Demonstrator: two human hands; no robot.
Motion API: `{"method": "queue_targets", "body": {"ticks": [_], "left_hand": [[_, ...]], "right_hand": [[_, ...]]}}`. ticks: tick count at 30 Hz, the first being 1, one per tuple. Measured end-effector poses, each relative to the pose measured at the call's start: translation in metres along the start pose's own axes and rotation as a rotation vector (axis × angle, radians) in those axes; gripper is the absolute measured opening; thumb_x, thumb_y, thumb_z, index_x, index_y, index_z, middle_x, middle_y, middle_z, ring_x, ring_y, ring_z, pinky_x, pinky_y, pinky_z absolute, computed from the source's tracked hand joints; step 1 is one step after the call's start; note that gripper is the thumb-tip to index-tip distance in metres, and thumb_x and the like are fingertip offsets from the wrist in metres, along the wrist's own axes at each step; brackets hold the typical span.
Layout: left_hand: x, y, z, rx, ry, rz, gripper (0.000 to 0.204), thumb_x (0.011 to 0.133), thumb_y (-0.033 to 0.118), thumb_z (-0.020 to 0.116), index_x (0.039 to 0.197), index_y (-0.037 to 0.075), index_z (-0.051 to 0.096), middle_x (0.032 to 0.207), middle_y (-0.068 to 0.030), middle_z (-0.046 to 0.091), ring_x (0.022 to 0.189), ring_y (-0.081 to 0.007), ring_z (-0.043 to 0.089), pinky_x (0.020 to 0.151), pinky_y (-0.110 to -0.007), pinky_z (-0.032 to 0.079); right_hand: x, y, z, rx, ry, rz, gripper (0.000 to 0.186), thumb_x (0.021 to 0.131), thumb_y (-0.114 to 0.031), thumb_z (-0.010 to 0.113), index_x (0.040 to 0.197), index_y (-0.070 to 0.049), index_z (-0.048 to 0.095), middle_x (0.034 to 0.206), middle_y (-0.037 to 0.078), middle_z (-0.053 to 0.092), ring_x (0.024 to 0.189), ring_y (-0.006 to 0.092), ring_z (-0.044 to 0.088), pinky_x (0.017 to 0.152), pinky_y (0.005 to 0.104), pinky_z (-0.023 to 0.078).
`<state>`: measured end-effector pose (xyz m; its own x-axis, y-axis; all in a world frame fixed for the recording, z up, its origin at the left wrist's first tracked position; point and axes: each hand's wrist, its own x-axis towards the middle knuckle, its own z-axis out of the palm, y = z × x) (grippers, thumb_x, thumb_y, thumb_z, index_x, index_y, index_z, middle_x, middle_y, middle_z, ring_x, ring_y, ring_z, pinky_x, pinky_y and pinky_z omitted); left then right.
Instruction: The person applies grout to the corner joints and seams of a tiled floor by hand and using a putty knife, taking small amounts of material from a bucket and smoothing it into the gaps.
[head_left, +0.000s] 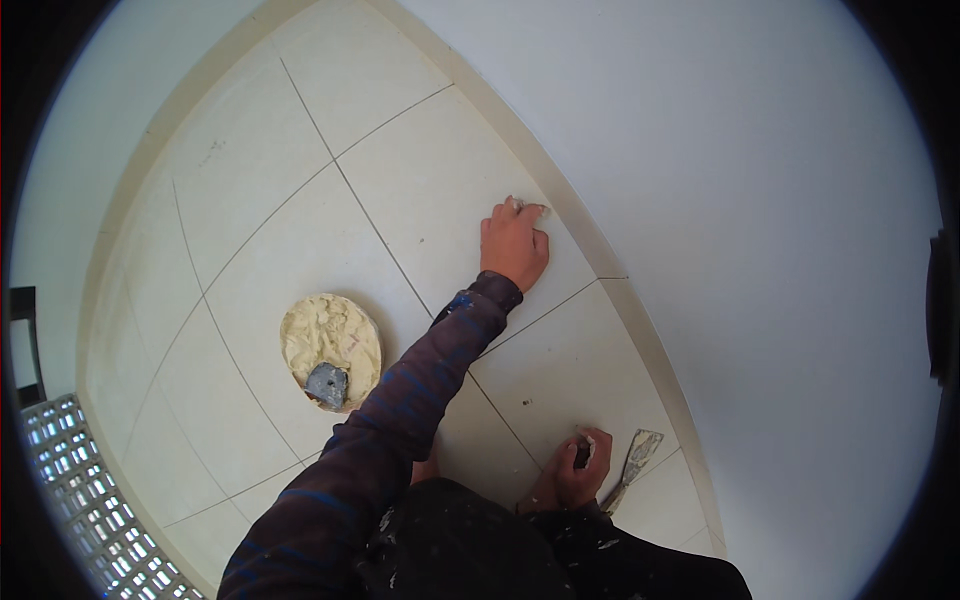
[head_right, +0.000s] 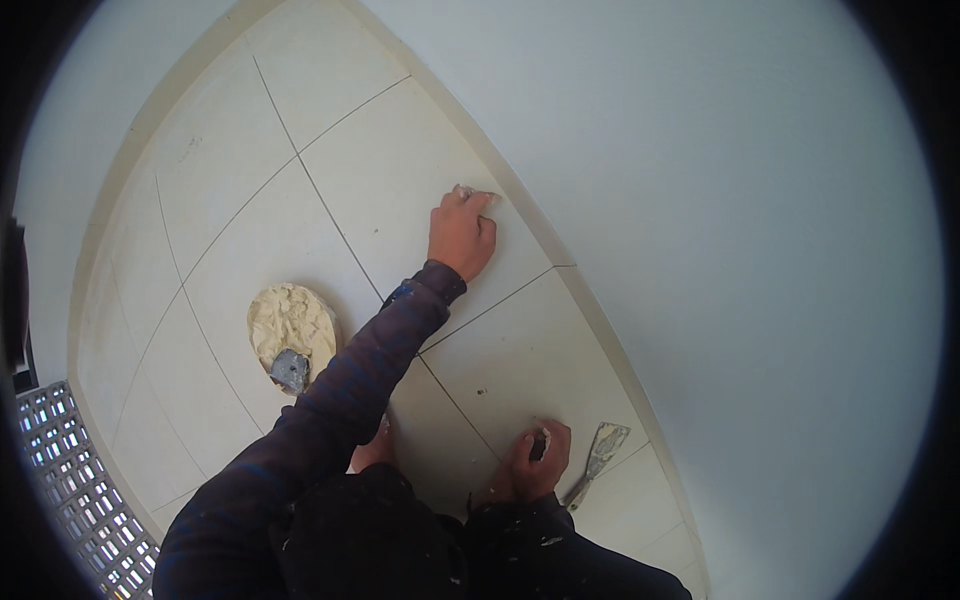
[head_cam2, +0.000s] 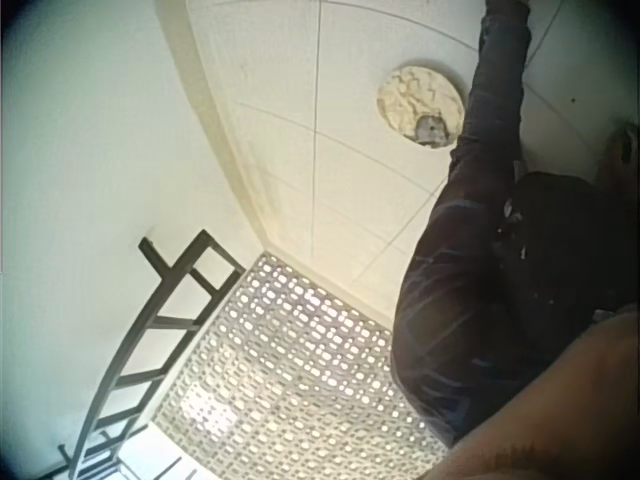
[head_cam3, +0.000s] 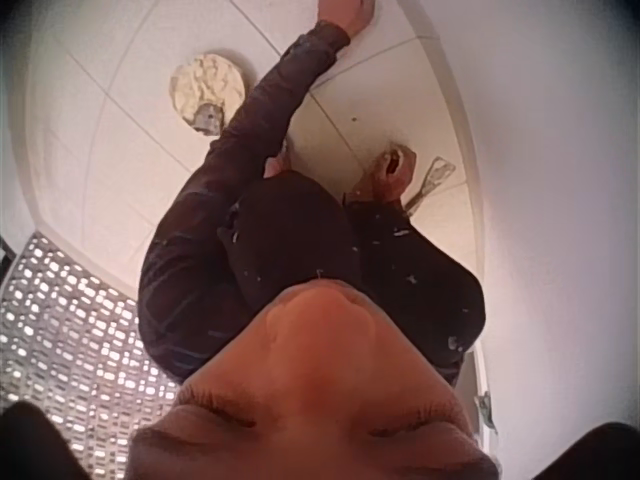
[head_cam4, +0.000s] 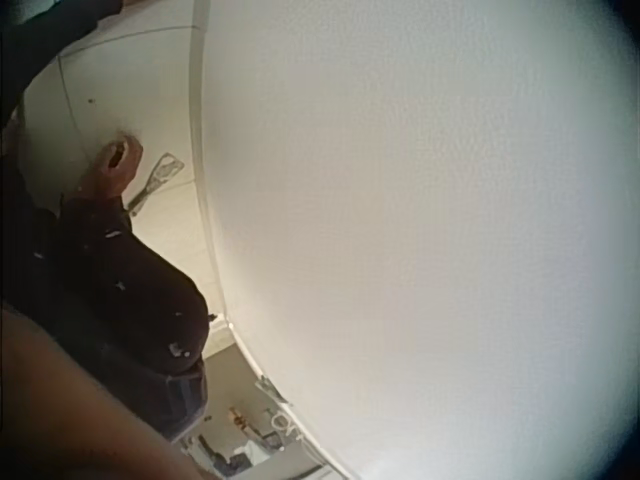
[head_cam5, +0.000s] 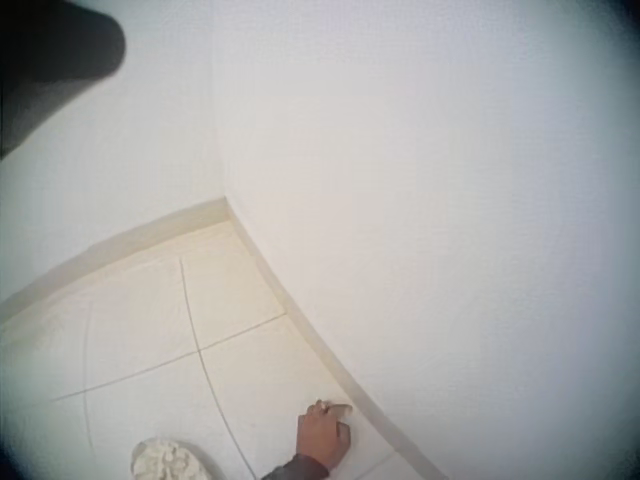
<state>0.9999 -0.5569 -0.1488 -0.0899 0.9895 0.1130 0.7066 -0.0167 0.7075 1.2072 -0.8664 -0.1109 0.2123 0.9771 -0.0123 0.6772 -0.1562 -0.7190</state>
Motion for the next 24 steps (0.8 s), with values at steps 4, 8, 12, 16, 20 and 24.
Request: {"method": "queue_targets", "body": {"ticks": [4, 8, 12, 16, 20, 24], "left_hand": [[0.049, -0.029, -0.009, 0.125, 0.174, -0.144, 0.043, 0.083, 0.006, 0.059, 0.125, 0.008, 0.067, 0.122, -0.0162, 0.059, 0.114, -0.0341, 0.053, 0.094, -0.046, 0.042], [0.060, -0.029, 0.007, 0.193, 0.136, -0.135, 0.052, 0.082, 0.003, 0.057, 0.133, 0.007, 0.062, 0.128, -0.0163, 0.055, 0.117, -0.0348, 0.050, 0.095, -0.048, 0.042], [0.040, -0.008, 0.028, 0.143, 0.110, -0.129, 0.053, 0.081, 0.002, 0.058, 0.133, 0.004, 0.061, 0.126, -0.0173, 0.056, 0.116, -0.0351, 0.050, 0.095, -0.047, 0.043], [0.005, 0.018, 0.037, 0.085, 0.080, -0.050, 0.054, 0.078, -0.001, 0.059, 0.132, 0.002, 0.061, 0.125, -0.0194, 0.056, 0.116, -0.0364, 0.050, 0.094, -0.047, 0.043], [-0.033, 0.041, 0.039, 0.024, 0.031, 0.031, 0.055, 0.077, -0.003, 0.059, 0.131, 0.002, 0.062, 0.124, -0.0201, 0.056, 0.115, -0.0370, 0.050, 0.093, -0.047, 0.042], [-0.067, 0.052, 0.027, -0.059, -0.184, 0.105, 0.047, 0.079, -0.004, 0.058, 0.125, 0.002, 0.064, 0.120, -0.0166, 0.058, 0.114, -0.0316, 0.052, 0.092, -0.044, 0.043]], "right_hand": [[0.005, -0.001, 0.004, 0.016, -0.013, 0.015, 0.026, 0.083, -0.005, 0.063, 0.109, 0.001, 0.060, 0.104, 0.017, 0.060, 0.093, 0.0327, 0.062, 0.083, 0.0394, 0.051], [0.010, 0.004, 0.005, 0.004, -0.011, -0.019, 0.027, 0.083, -0.006, 0.064, 0.109, 0.001, 0.060, 0.104, 0.018, 0.060, 0.094, 0.0348, 0.062, 0.083, 0.0406, 0.051], [0.013, 0.010, -0.002, -0.002, -0.015, -0.006, 0.027, 0.083, -0.006, 0.065, 0.109, 0.000, 0.060, 0.104, 0.019, 0.060, 0.094, 0.0357, 0.062, 0.084, 0.0413, 0.051], [0.012, 0.013, -0.006, 0.005, -0.020, 0.008, 0.027, 0.083, -0.006, 0.065, 0.109, 0.001, 0.060, 0.104, 0.019, 0.060, 0.094, 0.0358, 0.062, 0.084, 0.0414, 0.051], [0.009, 0.006, -0.010, 0.006, -0.008, 0.012, 0.027, 0.082, -0.007, 0.066, 0.107, 0.000, 0.060, 0.105, 0.020, 0.062, 0.097, 0.0405, 0.063, 0.086, 0.0459, 0.052], [0.000, 0.002, -0.017, 0.008, -0.024, 0.017, 0.028, 0.082, -0.007, 0.067, 0.109, 0.000, 0.060, 0.106, 0.019, 0.062, 0.099, 0.0366, 0.063, 0.087, 0.0444, 0.052]]}}
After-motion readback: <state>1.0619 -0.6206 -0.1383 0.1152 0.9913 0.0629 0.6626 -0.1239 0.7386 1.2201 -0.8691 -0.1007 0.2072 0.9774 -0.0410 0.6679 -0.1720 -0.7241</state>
